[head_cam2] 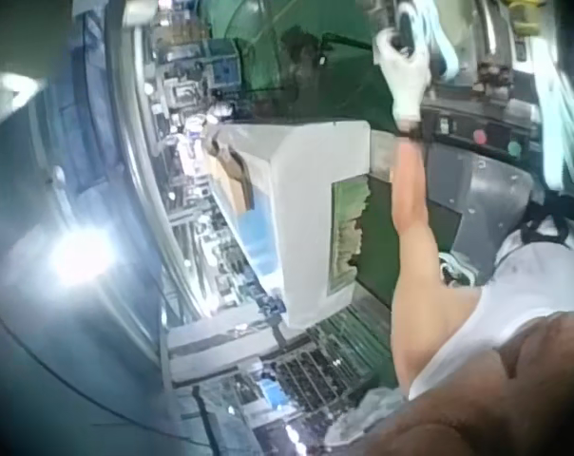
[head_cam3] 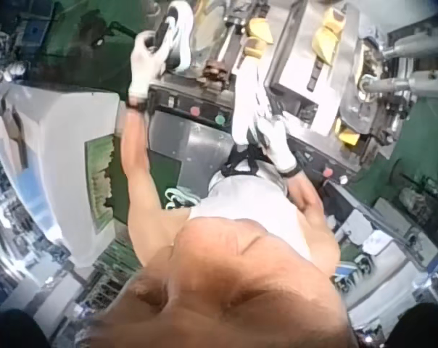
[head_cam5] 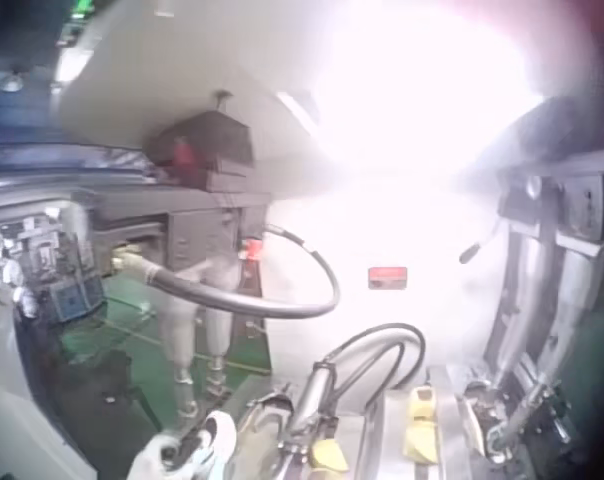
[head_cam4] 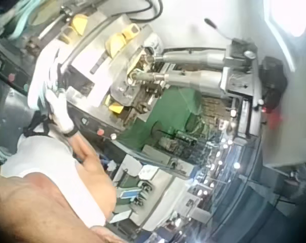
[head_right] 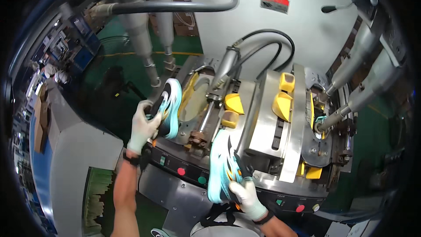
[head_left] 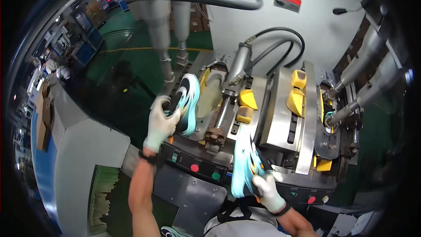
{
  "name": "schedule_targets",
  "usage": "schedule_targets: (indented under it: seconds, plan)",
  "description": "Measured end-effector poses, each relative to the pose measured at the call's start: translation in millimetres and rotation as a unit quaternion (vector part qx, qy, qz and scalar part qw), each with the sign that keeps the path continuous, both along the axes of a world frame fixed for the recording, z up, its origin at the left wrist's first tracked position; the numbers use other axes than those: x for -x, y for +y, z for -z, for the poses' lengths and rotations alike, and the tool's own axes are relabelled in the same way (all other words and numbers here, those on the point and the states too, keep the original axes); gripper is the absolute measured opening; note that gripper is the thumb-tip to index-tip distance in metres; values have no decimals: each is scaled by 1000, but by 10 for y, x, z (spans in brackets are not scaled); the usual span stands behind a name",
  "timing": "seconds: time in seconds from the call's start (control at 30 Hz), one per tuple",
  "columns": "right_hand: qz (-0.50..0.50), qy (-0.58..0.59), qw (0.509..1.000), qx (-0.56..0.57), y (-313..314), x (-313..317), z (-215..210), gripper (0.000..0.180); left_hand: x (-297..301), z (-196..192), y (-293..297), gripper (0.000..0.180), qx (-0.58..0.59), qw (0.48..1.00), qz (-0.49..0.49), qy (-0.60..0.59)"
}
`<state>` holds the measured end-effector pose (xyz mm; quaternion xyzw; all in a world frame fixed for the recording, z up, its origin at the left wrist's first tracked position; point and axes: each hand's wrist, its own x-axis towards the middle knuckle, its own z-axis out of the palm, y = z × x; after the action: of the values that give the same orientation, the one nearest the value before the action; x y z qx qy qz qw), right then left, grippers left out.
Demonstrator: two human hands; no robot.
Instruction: The person removes shoes from a conveyor belt, places them into a pressing machine, and activates it. After the process, the person removes the shoes from the machine, places them back onto the conveyor belt, and moves a floor fan.
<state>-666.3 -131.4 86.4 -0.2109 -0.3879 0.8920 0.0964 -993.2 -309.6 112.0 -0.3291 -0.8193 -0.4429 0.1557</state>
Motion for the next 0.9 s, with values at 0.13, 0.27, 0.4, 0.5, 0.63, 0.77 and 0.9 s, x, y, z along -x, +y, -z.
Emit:
schedule_targets:
  seconds: [0.13, 0.27, 0.4, 0.5, 0.63, 0.77, 0.9]
  plan:
    - [-17, 44, 999, -12, -218, 1216, 46, 43, -1026, 416, -1127, 36, -84, 973, -101, -192]
    - [-35, -22, 999, 4, -43, 2797, 497, 18, -2116, 1118, -1906, 37, -14, 927, -254, -275]
    - [161, -164, 911, -343, 494, 3798, 1200, 21, -3090, 2054, -2319, 44, -41, 844, -358, -397]
    - [87, -420, 775, -464, 235, 4160, 1270, 44, -3619, 1922, -2420, 45, 74, 780, -435, -444]
    - [-45, -350, 722, -596, 325, 4115, 1199, 30, -4293, 2288, -2328, 48, 74, 795, -480, -362]
    - [-101, -281, 591, -749, 142, 4421, 1548, 30, -4700, 2800, -2231, 52, 71, 737, -584, -333]
    - [-352, -45, 274, -894, 768, 4456, 1903, 29, -4594, 2675, -2301, 50, 119, 736, -562, -360]
